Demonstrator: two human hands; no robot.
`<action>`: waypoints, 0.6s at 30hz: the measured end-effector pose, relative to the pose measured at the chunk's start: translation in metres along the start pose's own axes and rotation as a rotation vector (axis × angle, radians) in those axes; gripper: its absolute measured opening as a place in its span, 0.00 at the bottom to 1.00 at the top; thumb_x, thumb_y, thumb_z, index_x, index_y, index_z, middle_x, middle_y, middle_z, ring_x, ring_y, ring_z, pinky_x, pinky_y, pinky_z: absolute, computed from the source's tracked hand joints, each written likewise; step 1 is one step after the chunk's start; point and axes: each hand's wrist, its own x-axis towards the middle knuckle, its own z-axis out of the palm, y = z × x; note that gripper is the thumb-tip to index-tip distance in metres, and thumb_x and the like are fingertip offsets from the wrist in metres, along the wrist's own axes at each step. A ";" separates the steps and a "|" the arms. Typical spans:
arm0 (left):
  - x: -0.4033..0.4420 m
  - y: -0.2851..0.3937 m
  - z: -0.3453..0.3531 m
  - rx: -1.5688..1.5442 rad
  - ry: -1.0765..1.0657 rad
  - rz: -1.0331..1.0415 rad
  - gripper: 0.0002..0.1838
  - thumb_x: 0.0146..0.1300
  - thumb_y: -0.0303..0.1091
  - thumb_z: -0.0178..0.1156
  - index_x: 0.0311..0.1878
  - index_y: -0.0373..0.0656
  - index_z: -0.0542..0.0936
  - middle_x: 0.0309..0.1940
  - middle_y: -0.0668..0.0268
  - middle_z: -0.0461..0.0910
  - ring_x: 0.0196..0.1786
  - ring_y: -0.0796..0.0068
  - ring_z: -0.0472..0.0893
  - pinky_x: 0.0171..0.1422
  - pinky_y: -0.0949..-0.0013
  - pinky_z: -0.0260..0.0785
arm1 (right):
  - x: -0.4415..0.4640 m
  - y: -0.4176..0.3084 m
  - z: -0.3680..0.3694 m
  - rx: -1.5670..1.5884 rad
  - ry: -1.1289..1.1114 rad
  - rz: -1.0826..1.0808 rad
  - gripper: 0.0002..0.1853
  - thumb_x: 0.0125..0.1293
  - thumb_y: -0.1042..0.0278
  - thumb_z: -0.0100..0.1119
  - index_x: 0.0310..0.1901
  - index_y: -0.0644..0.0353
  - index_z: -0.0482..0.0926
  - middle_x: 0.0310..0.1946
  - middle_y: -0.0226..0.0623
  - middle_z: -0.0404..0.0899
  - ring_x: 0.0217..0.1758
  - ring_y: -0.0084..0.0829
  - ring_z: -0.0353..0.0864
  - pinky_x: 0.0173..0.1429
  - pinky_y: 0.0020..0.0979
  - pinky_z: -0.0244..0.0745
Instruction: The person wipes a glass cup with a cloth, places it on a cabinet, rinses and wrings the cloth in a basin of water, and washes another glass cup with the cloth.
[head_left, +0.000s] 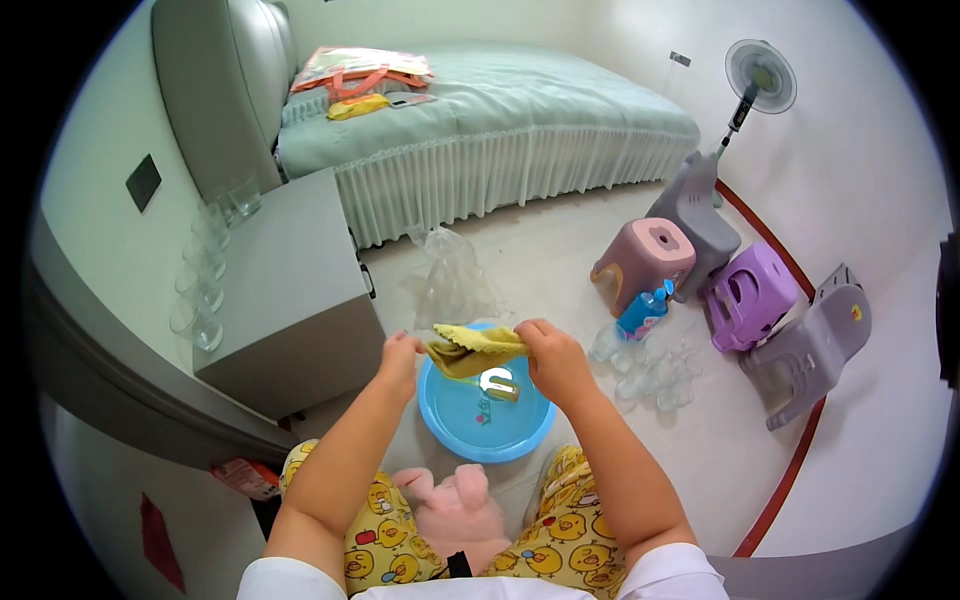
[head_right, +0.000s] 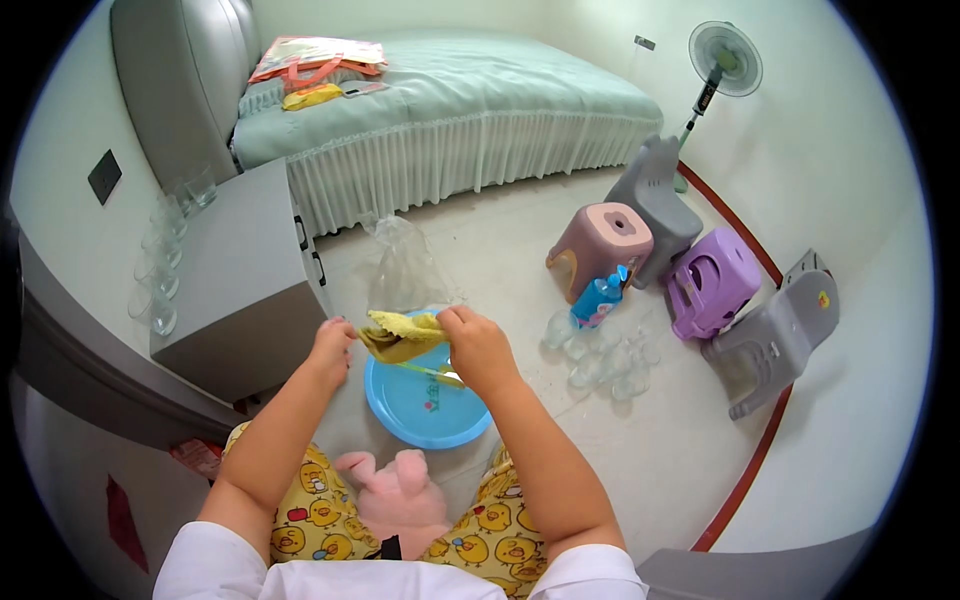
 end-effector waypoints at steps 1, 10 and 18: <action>0.000 0.003 0.000 -0.112 0.103 0.050 0.35 0.46 0.25 0.54 0.63 0.45 0.60 0.59 0.58 0.64 0.64 0.63 0.62 0.65 0.61 0.55 | 0.002 -0.003 -0.004 -0.021 0.001 0.023 0.16 0.45 0.84 0.52 0.39 0.59 0.76 0.38 0.39 0.76 0.37 0.44 0.77 0.41 0.37 0.73; -0.040 -0.007 0.036 0.374 -0.675 0.901 0.49 0.43 0.35 0.70 0.67 0.45 0.52 0.58 0.57 0.66 0.64 0.62 0.64 0.65 0.64 0.57 | 0.009 -0.019 -0.008 0.161 0.036 -0.029 0.20 0.42 0.83 0.55 0.42 0.60 0.74 0.34 0.41 0.75 0.38 0.45 0.75 0.41 0.38 0.71; -0.051 0.003 0.045 0.403 -0.581 0.684 0.26 0.48 0.25 0.61 0.54 0.41 0.69 0.41 0.59 0.76 0.45 0.66 0.77 0.49 0.68 0.69 | 0.006 -0.011 -0.003 0.312 0.161 0.066 0.23 0.42 0.82 0.55 0.45 0.61 0.72 0.36 0.44 0.73 0.38 0.46 0.74 0.42 0.38 0.71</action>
